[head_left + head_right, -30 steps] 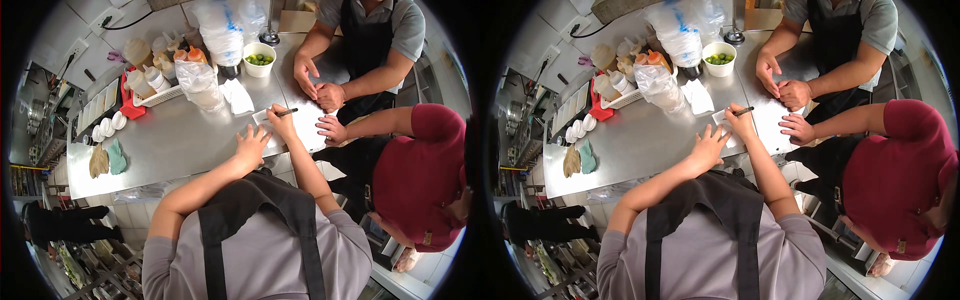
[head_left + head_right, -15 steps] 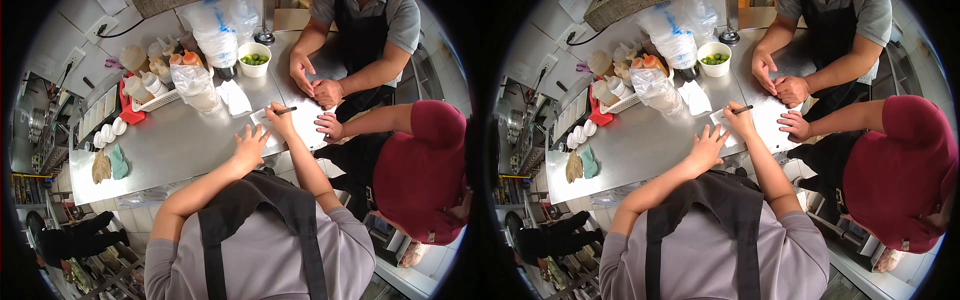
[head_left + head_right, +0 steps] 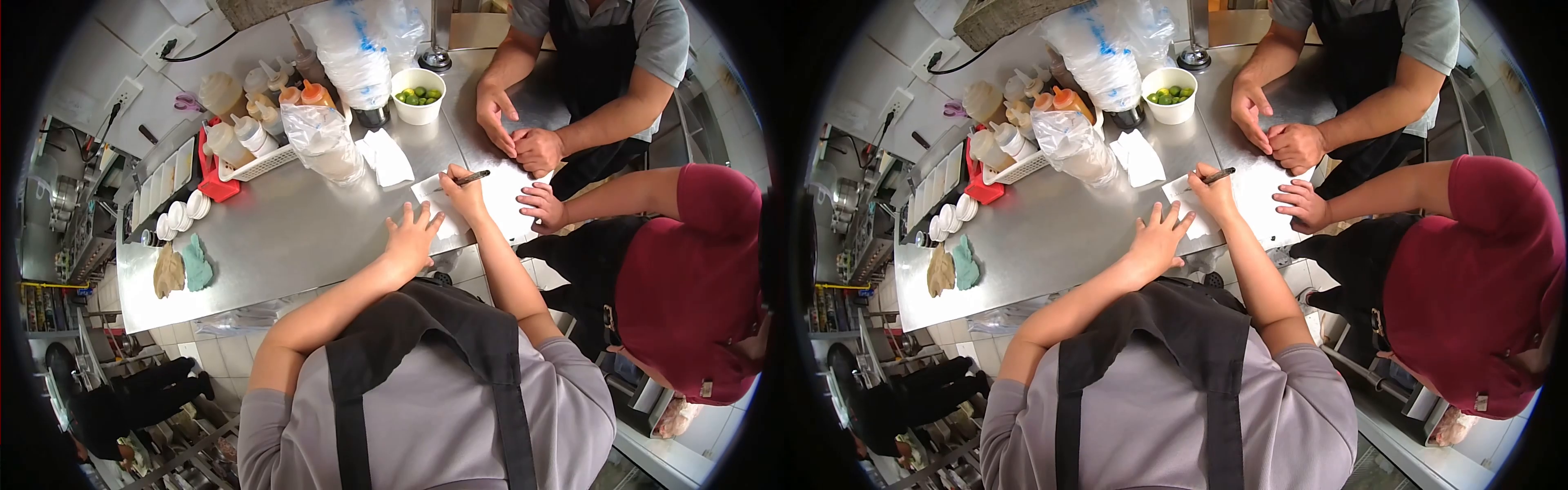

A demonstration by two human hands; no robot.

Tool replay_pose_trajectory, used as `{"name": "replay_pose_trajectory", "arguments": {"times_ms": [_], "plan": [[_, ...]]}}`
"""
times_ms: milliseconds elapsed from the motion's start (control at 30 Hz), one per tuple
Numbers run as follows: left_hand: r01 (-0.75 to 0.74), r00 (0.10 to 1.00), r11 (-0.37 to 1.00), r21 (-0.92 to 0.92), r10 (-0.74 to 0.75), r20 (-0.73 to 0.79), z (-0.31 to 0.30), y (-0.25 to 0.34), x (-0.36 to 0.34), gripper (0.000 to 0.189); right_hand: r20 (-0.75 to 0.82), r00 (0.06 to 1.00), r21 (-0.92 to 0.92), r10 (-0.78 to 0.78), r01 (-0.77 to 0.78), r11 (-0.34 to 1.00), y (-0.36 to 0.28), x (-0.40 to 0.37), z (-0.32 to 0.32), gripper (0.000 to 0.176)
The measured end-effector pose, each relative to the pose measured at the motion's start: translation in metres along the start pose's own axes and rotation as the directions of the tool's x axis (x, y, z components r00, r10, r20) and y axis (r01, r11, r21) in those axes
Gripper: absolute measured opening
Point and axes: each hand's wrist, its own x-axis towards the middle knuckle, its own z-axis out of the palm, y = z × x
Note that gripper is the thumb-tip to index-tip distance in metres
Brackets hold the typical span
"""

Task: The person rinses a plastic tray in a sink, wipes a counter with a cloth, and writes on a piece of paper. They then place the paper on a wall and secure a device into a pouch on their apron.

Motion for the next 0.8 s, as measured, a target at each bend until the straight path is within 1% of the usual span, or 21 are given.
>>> {"name": "replay_pose_trajectory", "arguments": {"times_ms": [167,367,433,533,633,800], "plan": [[-0.001,1.000,1.000,-0.006,0.001,-0.004,-0.0001,0.0003,-0.0004,0.090,-0.004,1.000,-0.008,-0.022,0.022,1.000,0.0008,0.0005,-0.0012,0.029],[0.004,1.000,1.000,-0.002,-0.004,-0.004,0.0001,0.0007,-0.0004,0.090,-0.030,1.000,0.032,-0.004,0.005,0.999,0.0013,0.0004,-0.0033,0.028],[0.005,1.000,1.000,0.001,-0.005,-0.004,0.0006,0.0008,-0.0003,0.090,-0.061,0.997,-0.012,-0.040,0.039,0.999,-0.0043,-0.0006,-0.0033,0.028],[0.005,1.000,1.000,0.009,-0.005,-0.004,0.0012,0.0010,0.0000,0.090,-0.035,0.999,0.009,-0.006,0.006,1.000,-0.0033,-0.0007,-0.0046,0.028],[0.005,1.000,1.000,0.013,-0.005,-0.002,0.0012,0.0010,0.0003,0.090,-0.060,0.998,-0.017,-0.028,0.027,0.999,-0.0019,0.0002,-0.0045,0.028],[0.007,1.000,1.000,0.016,-0.007,-0.004,0.0011,0.0010,-0.0001,0.091,-0.063,0.998,0.006,-0.020,0.020,1.000,-0.0033,0.0006,-0.0058,0.028]]}}
